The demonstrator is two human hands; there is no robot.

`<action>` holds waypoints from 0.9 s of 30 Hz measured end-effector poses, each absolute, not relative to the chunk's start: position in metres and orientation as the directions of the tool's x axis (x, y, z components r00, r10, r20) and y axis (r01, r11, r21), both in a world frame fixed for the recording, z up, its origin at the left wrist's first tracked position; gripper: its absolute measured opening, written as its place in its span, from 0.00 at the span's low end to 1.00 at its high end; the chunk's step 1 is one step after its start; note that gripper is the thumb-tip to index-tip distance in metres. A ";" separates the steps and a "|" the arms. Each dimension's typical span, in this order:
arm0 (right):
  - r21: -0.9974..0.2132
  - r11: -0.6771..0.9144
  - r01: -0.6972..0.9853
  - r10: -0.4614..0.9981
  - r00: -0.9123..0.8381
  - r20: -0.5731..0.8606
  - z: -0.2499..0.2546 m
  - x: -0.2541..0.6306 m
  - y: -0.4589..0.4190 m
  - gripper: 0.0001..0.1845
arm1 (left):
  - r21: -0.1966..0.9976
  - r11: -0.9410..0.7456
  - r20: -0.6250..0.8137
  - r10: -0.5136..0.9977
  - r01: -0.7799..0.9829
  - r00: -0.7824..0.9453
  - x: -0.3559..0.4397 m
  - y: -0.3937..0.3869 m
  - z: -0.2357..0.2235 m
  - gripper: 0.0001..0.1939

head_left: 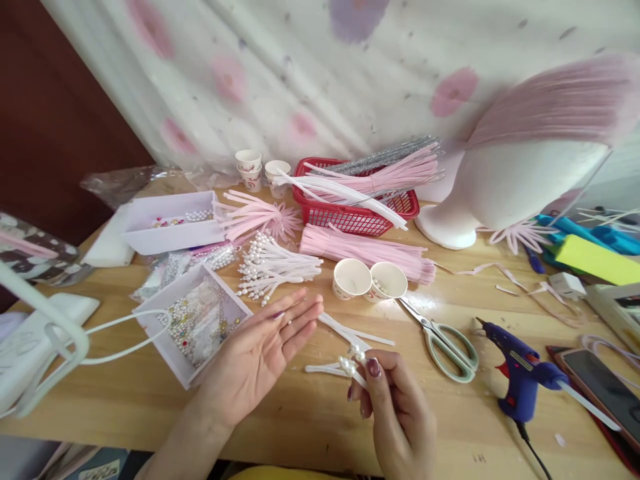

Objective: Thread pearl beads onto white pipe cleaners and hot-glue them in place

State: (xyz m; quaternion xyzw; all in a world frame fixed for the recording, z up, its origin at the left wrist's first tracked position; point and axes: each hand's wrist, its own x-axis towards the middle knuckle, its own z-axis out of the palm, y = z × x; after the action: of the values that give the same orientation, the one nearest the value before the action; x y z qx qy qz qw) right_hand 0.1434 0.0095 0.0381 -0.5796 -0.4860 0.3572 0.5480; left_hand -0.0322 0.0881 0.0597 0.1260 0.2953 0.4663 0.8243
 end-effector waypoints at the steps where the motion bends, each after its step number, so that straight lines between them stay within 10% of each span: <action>1: -0.987 0.045 0.155 0.950 0.297 0.090 0.038 0.142 0.007 0.14 | 0.478 0.531 -0.356 0.845 -0.700 0.398 -0.033 0.087 0.060 0.17; 15: -0.891 -0.046 -0.452 0.963 0.217 -0.160 0.014 0.135 0.001 0.10 | 0.573 0.564 -0.513 0.812 -0.594 0.276 -0.002 0.045 0.029 0.09; 20: -0.920 0.031 -0.392 0.943 0.315 -0.102 0.005 0.126 -0.008 0.12 | 0.957 0.284 -0.255 0.920 -0.059 0.297 0.007 0.024 0.016 0.18; 27: -0.960 0.080 -0.268 0.948 0.319 -0.010 0.002 0.139 -0.023 0.13 | 0.933 0.351 -0.355 0.847 0.086 0.397 0.015 0.009 0.011 0.28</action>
State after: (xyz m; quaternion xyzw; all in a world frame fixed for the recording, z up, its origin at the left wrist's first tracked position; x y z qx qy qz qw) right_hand 0.1388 -0.0226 0.0024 -0.4897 -0.3471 0.4691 0.6478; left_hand 0.0153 0.0093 0.0106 0.4948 0.4709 0.2824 0.6735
